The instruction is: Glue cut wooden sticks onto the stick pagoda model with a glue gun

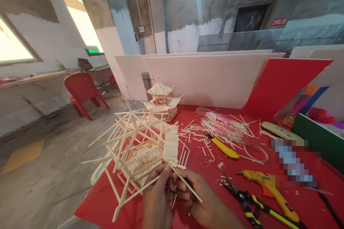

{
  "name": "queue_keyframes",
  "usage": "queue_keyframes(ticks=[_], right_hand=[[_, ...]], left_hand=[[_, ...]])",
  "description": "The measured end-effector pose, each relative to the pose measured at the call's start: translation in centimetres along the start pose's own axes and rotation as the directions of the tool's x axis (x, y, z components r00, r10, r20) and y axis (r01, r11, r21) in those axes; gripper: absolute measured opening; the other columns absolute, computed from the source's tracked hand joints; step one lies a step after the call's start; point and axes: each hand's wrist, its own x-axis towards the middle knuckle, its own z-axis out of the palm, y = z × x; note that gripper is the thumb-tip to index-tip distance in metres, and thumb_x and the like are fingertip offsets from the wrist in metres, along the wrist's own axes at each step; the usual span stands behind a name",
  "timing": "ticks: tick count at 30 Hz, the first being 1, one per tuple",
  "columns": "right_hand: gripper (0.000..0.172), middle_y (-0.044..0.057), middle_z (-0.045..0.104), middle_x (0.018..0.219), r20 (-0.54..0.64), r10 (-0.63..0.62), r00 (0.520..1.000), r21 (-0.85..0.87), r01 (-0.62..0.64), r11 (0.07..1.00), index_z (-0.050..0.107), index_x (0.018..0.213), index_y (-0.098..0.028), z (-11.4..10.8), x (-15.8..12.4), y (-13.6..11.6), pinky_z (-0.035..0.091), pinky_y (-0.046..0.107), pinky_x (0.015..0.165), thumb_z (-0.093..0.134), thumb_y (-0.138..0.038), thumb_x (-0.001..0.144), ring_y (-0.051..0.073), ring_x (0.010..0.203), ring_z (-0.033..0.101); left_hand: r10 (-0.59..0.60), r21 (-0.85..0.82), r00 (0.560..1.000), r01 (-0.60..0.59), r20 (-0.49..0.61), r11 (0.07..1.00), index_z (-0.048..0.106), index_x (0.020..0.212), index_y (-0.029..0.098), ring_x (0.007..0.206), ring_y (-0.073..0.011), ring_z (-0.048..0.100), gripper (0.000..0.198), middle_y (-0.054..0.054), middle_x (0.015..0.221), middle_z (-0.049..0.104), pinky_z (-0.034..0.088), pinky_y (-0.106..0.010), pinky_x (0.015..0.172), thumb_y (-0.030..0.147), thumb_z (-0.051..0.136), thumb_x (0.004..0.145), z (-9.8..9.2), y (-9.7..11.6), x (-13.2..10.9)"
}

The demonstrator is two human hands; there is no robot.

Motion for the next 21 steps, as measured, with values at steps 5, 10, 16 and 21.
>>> queue_keyframes(ticks=[5,10,16,21], right_hand=[[0.023,-0.008,0.049,0.048,0.013,0.007,1.000,0.008,-0.007,1.000,0.061,0.075,-0.014,-0.18,0.18,0.09,0.014,0.014,0.036,0.072,-0.032,0.066,0.001,0.035,0.035],[0.023,-0.008,0.049,0.048,0.020,-0.001,1.000,0.007,0.001,1.000,0.061,0.075,-0.014,-0.13,0.19,-0.01,0.013,0.014,0.036,0.072,-0.033,0.067,0.001,0.036,0.035],[0.024,-0.008,0.049,0.047,0.025,-0.005,1.000,0.007,0.004,1.000,0.061,0.073,-0.014,-0.10,0.22,0.03,0.014,0.014,0.036,0.073,-0.033,0.066,0.001,0.036,0.034],[0.023,-0.007,0.050,0.048,0.028,0.006,1.000,0.006,-0.006,1.000,0.062,0.074,-0.014,-0.37,0.34,0.13,0.014,0.014,0.035,0.073,-0.032,0.066,0.001,0.035,0.035]], left_hand=[[0.010,0.006,1.000,-0.010,0.006,1.000,0.066,0.076,0.016,0.044,-0.0077,0.049,0.024,0.003,0.049,0.057,0.035,-0.015,0.041,0.033,0.083,0.069,-0.14,-0.05,0.03],[0.019,0.014,1.000,-0.019,0.008,1.000,0.066,0.076,0.015,0.043,-0.0070,0.047,0.024,0.003,0.048,0.056,0.032,-0.015,0.039,0.032,0.082,0.070,-0.04,0.01,0.05],[0.024,0.013,1.000,-0.024,-0.001,1.000,0.066,0.075,0.015,0.043,-0.0064,0.047,0.025,0.003,0.049,0.057,0.032,-0.014,0.039,0.033,0.083,0.069,0.09,0.04,0.05],[0.015,-0.005,1.000,-0.015,-0.017,1.000,0.066,0.075,0.015,0.043,-0.0062,0.048,0.027,0.003,0.050,0.058,0.033,-0.013,0.039,0.032,0.084,0.066,0.24,0.19,-0.08]])
